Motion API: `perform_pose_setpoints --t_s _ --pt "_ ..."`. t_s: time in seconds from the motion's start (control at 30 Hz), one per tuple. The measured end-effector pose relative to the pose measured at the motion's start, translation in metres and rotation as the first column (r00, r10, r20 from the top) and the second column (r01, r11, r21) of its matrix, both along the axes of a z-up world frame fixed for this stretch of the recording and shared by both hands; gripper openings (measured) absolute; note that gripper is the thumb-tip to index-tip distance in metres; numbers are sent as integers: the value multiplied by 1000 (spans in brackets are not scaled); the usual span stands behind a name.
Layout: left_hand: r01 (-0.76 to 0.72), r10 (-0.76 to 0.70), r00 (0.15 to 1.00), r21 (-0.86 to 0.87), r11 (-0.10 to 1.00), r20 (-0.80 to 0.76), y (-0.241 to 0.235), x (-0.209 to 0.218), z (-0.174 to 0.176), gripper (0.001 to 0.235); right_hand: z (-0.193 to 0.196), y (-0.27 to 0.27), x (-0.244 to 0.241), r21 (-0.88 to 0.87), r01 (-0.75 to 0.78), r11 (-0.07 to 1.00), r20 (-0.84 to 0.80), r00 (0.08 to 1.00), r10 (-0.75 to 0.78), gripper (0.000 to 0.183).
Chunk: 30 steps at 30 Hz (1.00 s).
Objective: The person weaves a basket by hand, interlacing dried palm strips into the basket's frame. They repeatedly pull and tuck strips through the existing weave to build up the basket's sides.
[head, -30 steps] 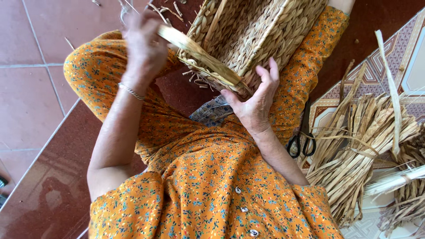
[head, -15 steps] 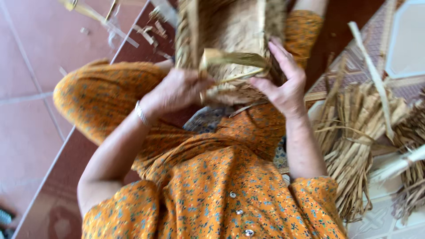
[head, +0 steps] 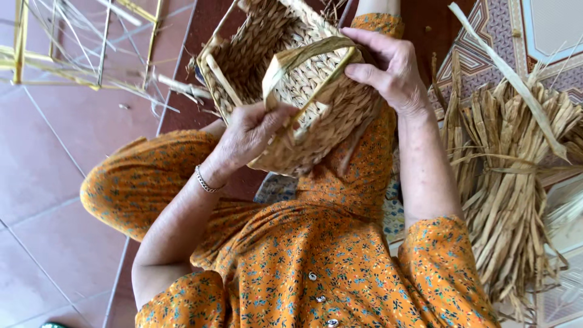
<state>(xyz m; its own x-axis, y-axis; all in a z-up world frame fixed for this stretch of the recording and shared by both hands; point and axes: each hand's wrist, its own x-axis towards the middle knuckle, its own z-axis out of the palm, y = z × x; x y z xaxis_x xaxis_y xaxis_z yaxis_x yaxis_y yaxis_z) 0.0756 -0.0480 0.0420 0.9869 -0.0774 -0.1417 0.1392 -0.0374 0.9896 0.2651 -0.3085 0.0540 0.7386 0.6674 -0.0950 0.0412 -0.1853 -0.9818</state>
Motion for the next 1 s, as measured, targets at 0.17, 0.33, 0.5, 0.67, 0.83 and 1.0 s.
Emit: perform_pose_setpoints --t_s 0.17,0.33,0.5,0.67,0.83,1.0 --pt "75 -77 997 113 991 21 13 27 2 31 6 4 3 43 -76 996 241 968 64 65" --pt "-9 3 999 -191 982 -33 41 61 9 28 -10 6 -25 -7 99 995 153 984 -97 68" --pt "-107 45 987 -426 898 -151 24 101 17 23 -14 15 -33 77 212 974 132 966 -220 55" --pt "-53 -45 982 -490 870 -184 1 128 7 23 -10 22 -37 10 302 953 91 949 -302 43" --pt "-86 -55 955 -447 891 -292 -2 141 3 20 -4 27 -41 -47 350 935 122 931 -343 42" --pt "-79 -57 965 -488 869 -257 1 142 2 20 1 27 -47 -29 348 937 94 934 -344 42"
